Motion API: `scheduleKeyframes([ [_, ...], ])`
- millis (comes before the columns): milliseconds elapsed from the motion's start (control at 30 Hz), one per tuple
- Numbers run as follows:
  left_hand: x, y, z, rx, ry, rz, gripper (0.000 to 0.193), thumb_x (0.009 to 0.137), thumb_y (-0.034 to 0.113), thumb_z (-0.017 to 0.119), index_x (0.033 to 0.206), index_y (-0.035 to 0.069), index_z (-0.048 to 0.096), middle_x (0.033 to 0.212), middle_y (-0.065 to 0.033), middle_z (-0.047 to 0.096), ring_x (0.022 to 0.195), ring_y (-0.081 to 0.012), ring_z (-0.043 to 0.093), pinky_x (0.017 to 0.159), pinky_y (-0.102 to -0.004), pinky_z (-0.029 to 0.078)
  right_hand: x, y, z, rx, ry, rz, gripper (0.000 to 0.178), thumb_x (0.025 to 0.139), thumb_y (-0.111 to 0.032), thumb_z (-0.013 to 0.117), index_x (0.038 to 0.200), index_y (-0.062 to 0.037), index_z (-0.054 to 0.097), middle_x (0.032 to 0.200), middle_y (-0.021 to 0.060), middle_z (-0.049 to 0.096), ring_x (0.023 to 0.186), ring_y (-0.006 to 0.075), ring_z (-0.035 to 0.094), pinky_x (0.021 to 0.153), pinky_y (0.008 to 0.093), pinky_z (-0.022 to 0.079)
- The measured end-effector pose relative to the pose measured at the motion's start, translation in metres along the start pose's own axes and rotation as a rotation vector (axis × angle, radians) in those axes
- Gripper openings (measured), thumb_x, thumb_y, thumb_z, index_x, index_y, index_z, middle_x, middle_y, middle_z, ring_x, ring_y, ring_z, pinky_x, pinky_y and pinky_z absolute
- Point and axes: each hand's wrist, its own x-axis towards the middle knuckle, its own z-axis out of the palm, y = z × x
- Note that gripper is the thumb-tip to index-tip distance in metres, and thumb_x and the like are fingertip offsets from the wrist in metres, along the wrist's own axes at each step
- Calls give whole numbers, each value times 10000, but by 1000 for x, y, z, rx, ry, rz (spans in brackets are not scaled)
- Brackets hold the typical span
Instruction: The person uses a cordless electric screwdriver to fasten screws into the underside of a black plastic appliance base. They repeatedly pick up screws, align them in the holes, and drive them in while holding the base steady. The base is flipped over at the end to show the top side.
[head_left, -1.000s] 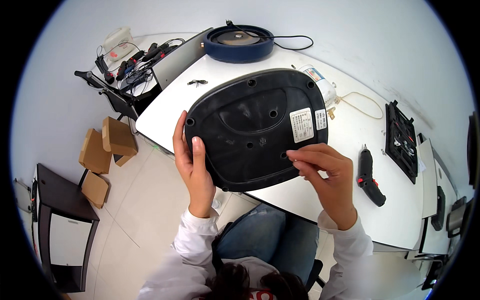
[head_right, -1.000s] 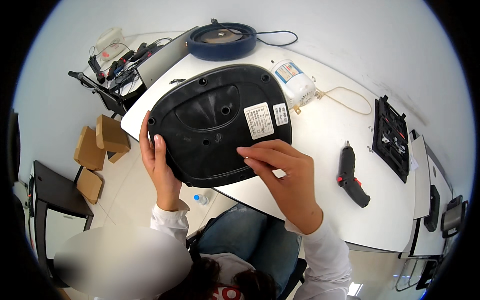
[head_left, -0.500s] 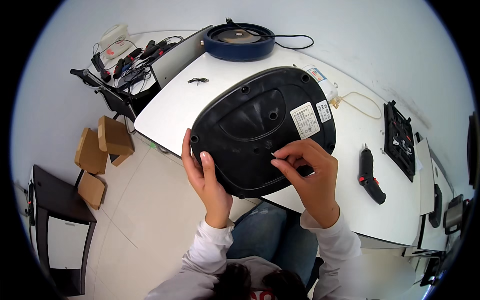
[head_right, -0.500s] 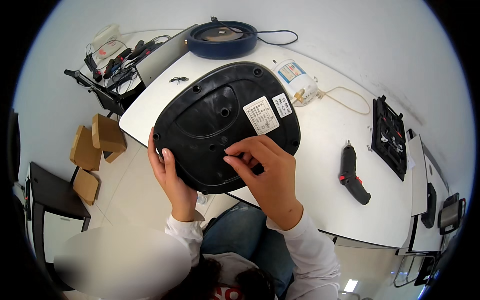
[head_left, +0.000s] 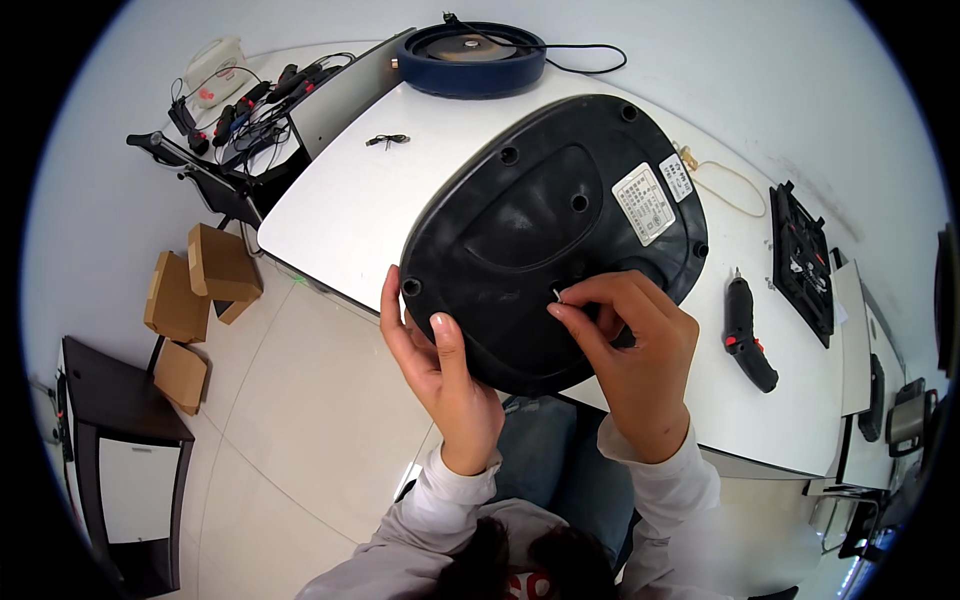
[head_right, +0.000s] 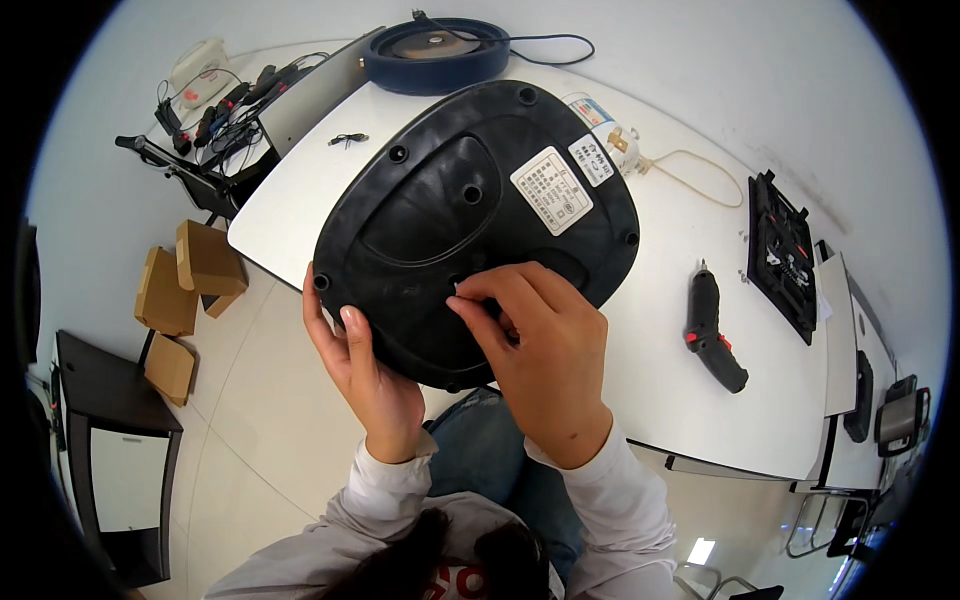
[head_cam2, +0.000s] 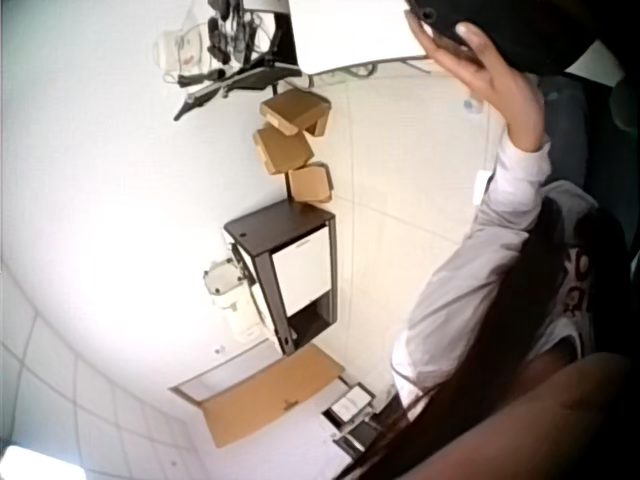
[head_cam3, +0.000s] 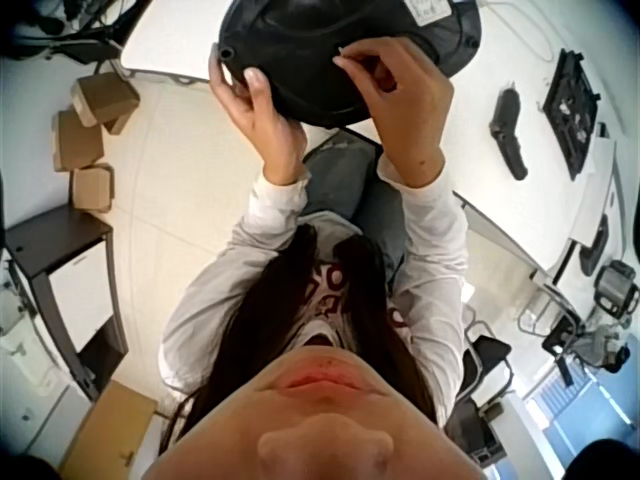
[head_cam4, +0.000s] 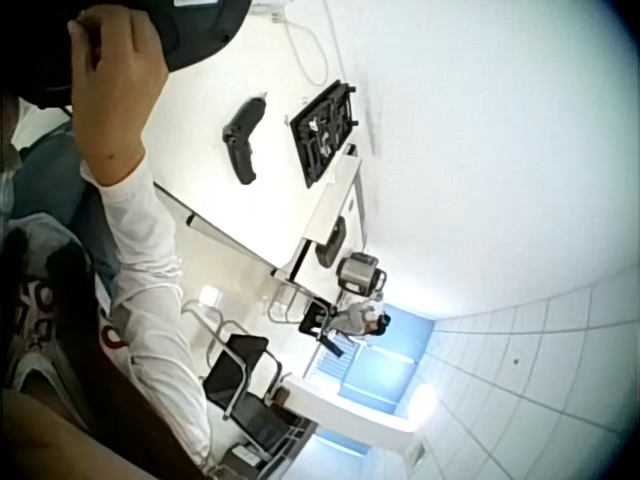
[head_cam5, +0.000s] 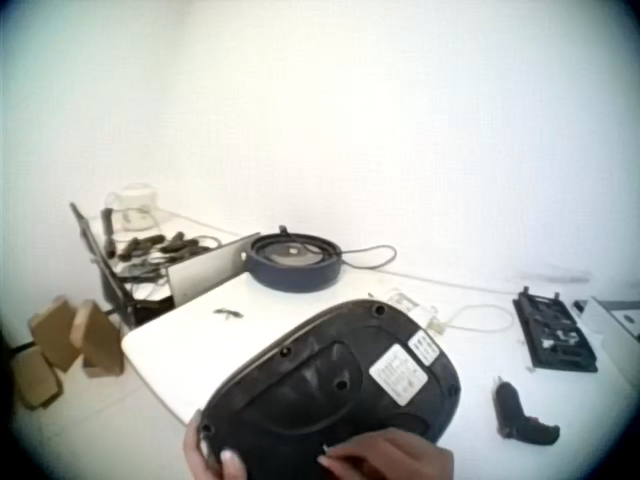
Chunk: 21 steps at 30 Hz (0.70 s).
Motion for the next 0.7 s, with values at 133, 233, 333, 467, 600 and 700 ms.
scheduleKeyframes([
  [133,-3,1,-1,-7,-22,-58,562,1006,220,509,1476,42,257,1328,-136,499,1208,-191,505,1037,-332,395,2,1,0,-52,51,-60,149,722,-35,779,834,-61,684,784,39,640,621,181,585,530,275,461],
  [233,-3,1,-4,-34,-48,-134,539,1007,246,511,1451,21,305,1318,-126,516,1203,-185,512,1027,-332,403,1,5,0,-90,86,-104,152,717,-25,774,838,-61,689,795,47,639,660,211,604,560,300,475],
  [333,-5,4,-5,-85,-76,-218,497,1009,270,508,1410,11,370,1314,-118,528,1199,-184,520,1023,-332,405,0,10,0,-81,112,-133,149,720,-16,768,840,-60,692,806,52,638,690,218,618,575,306,482],
  [467,-7,2,-6,-60,-105,-246,430,1022,343,463,1311,24,462,1300,-96,564,1185,-198,546,1018,-345,413,0,12,0,-48,125,-133,131,741,-4,753,844,-55,691,821,55,637,673,208,619,566,290,484],
  [600,-9,4,-7,-137,-110,-314,430,1012,301,499,1331,18,443,1307,-115,544,1202,-193,527,1028,-339,408,2,9,-3,-27,102,-83,117,761,0,742,851,-51,686,833,46,638,618,172,608,537,266,477],
  [700,-10,3,-8,-130,-118,-313,440,1015,330,481,1325,20,445,1313,-110,545,1204,-198,530,1028,-350,410,3,5,-3,-16,103,-41,111,771,-7,740,854,-52,683,838,36,638,595,148,602,522,253,471],
])
